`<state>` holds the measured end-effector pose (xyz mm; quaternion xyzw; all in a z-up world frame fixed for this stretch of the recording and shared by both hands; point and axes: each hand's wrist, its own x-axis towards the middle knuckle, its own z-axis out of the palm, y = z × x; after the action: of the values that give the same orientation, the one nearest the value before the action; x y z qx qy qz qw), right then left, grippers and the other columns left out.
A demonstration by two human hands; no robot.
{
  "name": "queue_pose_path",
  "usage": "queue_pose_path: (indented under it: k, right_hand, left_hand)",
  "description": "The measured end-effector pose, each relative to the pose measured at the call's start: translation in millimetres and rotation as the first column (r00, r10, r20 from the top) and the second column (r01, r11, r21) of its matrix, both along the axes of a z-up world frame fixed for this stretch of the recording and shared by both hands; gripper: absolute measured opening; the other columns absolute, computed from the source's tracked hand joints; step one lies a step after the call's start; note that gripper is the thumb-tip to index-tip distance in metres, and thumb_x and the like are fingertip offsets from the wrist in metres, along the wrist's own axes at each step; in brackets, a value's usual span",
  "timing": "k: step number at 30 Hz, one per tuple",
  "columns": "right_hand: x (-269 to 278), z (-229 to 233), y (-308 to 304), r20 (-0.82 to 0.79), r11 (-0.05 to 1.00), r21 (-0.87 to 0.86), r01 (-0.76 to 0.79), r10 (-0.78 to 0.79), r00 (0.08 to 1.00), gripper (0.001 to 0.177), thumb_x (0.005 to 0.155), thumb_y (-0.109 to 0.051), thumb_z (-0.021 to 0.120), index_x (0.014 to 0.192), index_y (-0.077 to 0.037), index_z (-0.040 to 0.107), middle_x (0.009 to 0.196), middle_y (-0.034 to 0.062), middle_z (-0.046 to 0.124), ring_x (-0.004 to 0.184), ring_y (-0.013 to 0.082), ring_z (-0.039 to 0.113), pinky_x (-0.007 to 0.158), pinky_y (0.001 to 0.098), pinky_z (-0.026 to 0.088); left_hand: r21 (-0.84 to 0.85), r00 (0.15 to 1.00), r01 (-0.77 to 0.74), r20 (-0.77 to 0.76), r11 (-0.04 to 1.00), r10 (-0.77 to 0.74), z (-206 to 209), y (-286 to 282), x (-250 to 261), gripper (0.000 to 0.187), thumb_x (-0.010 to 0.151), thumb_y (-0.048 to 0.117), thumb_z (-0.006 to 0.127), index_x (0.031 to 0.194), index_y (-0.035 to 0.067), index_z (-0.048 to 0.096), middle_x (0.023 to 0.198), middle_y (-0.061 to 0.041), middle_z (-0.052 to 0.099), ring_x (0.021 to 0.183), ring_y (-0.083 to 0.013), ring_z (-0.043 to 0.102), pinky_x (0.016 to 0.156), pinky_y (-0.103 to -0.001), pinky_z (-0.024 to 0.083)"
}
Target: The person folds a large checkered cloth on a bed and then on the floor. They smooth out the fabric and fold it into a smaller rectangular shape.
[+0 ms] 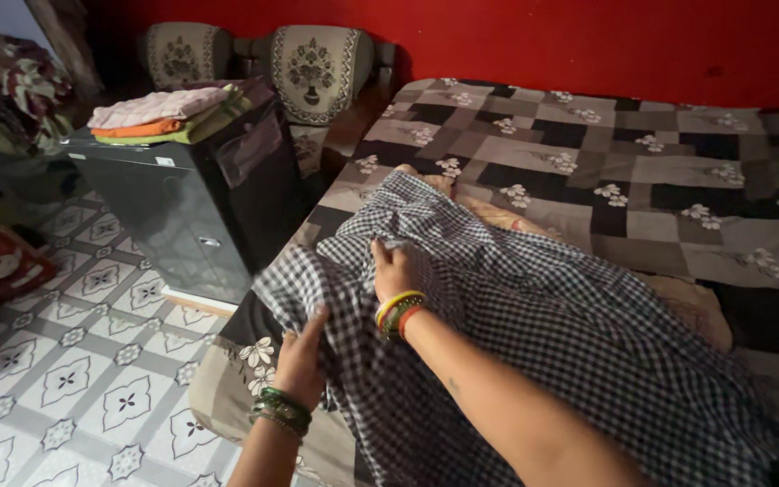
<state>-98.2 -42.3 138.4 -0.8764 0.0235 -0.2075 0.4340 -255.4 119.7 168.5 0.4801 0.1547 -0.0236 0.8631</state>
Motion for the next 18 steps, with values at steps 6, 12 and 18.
queue_pose_path:
  k: [6, 12, 18]
  right_hand:
    - [1, -79, -114, -0.196, 0.966, -0.187, 0.177, -0.213, 0.957, 0.057, 0.102, -0.056, 0.051, 0.095, -0.003, 0.071, 0.093, 0.0262, 0.071, 0.084, 0.0445, 0.068, 0.072, 0.054, 0.05]
    - [39, -159, -176, -0.216, 0.948, -0.263, 0.182, -0.242, 0.946, 0.058, 0.099, -0.056, 0.052, 0.098, 0.0, 0.068, 0.096, 0.03, 0.071, 0.091, 0.0482, 0.068, 0.079, 0.0551, 0.052]
    - [27, -176, -164, -0.248, 0.97, -0.053, 0.238, -0.244, 0.938, 0.062, 0.099, -0.057, 0.054, 0.097, 0.005, 0.064, 0.1, 0.0318, 0.069, 0.094, 0.0487, 0.068, 0.081, 0.0546, 0.053]
  left_hand:
    - [0.103, 0.99, -0.133, -0.032, 0.986, 0.137, -51, 1, 29, 0.063, 0.084, 0.015, 0.075, 0.14, 0.009, 0.046, 0.106, -0.008, 0.071, 0.087, -0.0207, 0.071, 0.07, -0.038, 0.06]
    - [0.074, 0.971, 0.204, -0.142, 0.976, -0.192, -78, -23, 39, 0.073, 0.098, 0.049, 0.069, 0.144, -0.004, 0.049, 0.107, -0.008, 0.057, 0.09, -0.0235, 0.057, 0.074, -0.039, 0.054]
    - [-0.014, 0.978, 0.04, -0.204, 0.999, -0.042, -55, -50, 18, 0.103, 0.083, 0.07, 0.067, 0.156, 0.008, 0.031, 0.14, -0.011, 0.054, 0.12, -0.0291, 0.052, 0.101, -0.048, 0.043]
